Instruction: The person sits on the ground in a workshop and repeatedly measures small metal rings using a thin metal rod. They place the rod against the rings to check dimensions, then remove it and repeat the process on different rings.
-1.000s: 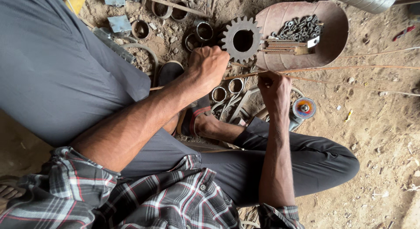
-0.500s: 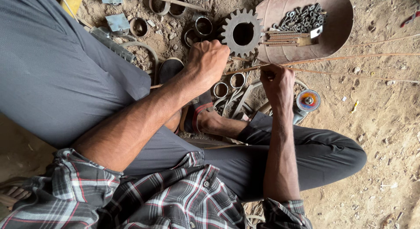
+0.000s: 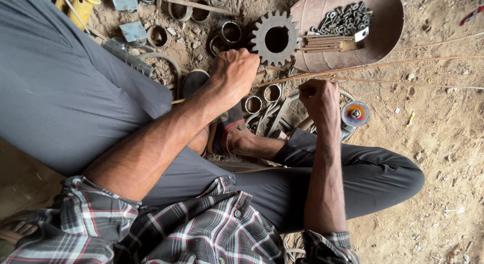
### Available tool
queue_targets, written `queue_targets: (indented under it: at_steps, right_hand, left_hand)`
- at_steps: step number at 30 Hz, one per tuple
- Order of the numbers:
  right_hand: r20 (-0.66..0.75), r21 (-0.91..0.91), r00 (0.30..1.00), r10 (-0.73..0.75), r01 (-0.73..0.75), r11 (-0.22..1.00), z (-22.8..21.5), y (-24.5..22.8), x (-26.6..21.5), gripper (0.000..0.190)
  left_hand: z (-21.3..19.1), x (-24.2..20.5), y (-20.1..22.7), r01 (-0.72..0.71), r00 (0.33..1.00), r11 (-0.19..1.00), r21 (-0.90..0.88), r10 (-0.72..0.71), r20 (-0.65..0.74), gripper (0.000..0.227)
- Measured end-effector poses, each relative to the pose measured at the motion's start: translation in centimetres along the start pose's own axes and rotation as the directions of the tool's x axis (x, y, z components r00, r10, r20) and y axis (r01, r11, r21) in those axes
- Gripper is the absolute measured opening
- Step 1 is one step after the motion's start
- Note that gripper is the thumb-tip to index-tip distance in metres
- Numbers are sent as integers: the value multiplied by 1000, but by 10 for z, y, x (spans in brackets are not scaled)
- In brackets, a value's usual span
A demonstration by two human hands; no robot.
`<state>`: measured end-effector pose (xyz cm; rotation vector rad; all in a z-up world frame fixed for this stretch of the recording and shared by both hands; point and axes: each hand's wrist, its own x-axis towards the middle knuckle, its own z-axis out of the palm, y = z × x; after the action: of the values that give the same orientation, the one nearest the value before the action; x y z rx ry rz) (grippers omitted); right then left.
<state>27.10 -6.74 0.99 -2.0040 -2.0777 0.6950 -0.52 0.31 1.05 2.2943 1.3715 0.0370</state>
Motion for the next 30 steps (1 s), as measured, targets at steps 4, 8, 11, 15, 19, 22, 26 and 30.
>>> queue_targets:
  at_steps: [4,8,11,15,19,22,26,30]
  right_hand:
    - [-1,116,1000,23,-22,993,-2,2,1,10]
    - [-1,208,997,79,-77,975,-6,3,5,9]
    - [-63,249,993,102,-83,965,-17,5,3,10]
    - [-180,303,972,148,-88,949,-29,4,2,11]
    - [-236,301,961,144,-68,951,-33,2,2,10]
    - [-257,301,959,123,-42,953,-34,1,1,9]
    - [-286,323,948,137,-39,946,-40,2,-4,8]
    - [-337,277,938,82,15,961,-41,-7,-5,11]
  left_hand:
    - [5,-1,-1,8,998,1000,-6,-8,59,8]
    - [20,1,-8,36,988,999,34,-40,146,6]
    - [32,3,-15,71,973,983,171,-107,206,3]
    - [34,4,-26,210,913,974,90,-228,337,8]
    - [30,8,-26,265,786,950,163,-311,534,10]
    - [31,7,-29,269,718,934,235,-357,598,16]
    - [36,1,-42,340,794,932,123,-354,495,21]
    - [38,1,-52,357,773,926,123,-367,517,27]
